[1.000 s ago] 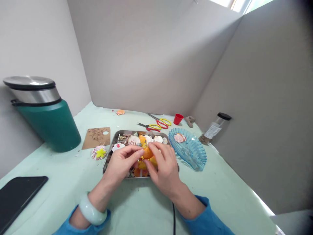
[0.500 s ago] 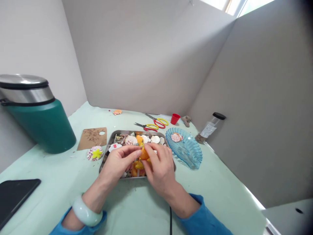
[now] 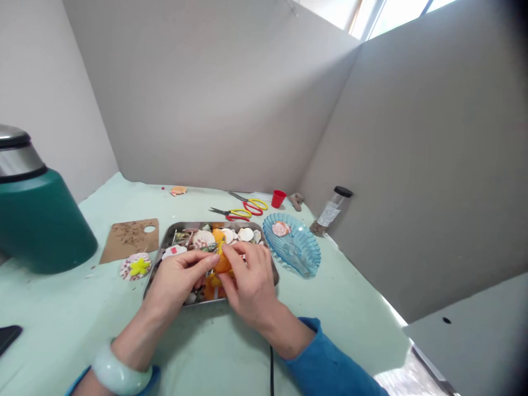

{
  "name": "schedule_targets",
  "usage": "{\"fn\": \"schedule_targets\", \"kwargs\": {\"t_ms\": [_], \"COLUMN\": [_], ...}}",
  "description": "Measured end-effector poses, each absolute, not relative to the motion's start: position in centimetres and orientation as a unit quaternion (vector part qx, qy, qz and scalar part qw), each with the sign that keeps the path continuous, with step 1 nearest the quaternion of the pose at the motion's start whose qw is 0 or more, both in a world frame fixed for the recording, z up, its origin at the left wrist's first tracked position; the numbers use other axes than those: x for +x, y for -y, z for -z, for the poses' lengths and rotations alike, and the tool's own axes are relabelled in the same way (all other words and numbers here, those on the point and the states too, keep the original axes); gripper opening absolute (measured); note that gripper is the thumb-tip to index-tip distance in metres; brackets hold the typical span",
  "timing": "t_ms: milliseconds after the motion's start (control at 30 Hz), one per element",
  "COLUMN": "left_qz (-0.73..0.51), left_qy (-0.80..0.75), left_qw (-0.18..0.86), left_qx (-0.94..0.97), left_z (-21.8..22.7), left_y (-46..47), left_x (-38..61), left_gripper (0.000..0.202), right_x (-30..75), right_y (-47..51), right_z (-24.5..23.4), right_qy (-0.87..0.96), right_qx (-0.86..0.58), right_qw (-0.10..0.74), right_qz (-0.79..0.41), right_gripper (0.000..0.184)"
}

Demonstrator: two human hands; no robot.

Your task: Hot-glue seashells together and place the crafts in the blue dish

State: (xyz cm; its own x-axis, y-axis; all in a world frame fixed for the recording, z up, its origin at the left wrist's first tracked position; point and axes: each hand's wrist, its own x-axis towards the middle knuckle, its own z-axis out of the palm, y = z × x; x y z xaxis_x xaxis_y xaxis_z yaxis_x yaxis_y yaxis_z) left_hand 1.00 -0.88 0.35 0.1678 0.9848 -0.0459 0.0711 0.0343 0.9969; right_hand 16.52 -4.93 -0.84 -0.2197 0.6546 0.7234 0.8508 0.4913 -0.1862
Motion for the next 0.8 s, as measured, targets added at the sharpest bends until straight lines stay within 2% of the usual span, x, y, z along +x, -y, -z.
{"fn": "schedule_targets", "kwargs": {"t_ms": [167,233,267,367,400,533,800], "left_qz": [-0.444,-0.455,-0.46,-0.472,-0.474,-0.47,-0.463], "left_qy": [-0.471,-0.473,-0.475,-0.467,-0.464,-0.471,-0.475], "left_qw": [0.542,0.531,0.525,0.52,0.521,0.523,0.523], "left_qx": [0.536,0.537,0.537,0.537,0.537,0.533,0.535], "left_z": [-0.8,-0.7,-0.5,-0.3,-0.3,-0.9,-1.0], "left_y": [0.9,0.8,0.7,0.5,0.5,0.8,0.9], "left_x": [1.1,1.1,1.1,1.2,1.2,1.5,1.5], "left_gripper": [0.056,0.055,0.053,0.048,0.047,0.047,0.044], "right_x": [18.4,21.1,22.7,27.4,28.5,30.1,29.9], "right_y": [3.9,2.8,2.1,0.0,-0.7,-2.8,-4.1], "right_z": [0.2,-0.6,-1.0,-1.7,-1.7,-0.6,1.7], "right_qy": [0.722,0.671,0.641,0.568,0.555,0.528,0.512], "right_qx": [-0.54,-0.604,-0.65,-0.795,-0.811,-0.837,-0.85], "right_qw": [0.42,0.419,0.396,0.206,0.18,0.138,0.117], "right_qz": [0.099,0.097,0.095,0.051,0.042,0.035,0.025], "right_gripper": [0.041,0.041,0.04,0.042,0.041,0.043,0.046]}}
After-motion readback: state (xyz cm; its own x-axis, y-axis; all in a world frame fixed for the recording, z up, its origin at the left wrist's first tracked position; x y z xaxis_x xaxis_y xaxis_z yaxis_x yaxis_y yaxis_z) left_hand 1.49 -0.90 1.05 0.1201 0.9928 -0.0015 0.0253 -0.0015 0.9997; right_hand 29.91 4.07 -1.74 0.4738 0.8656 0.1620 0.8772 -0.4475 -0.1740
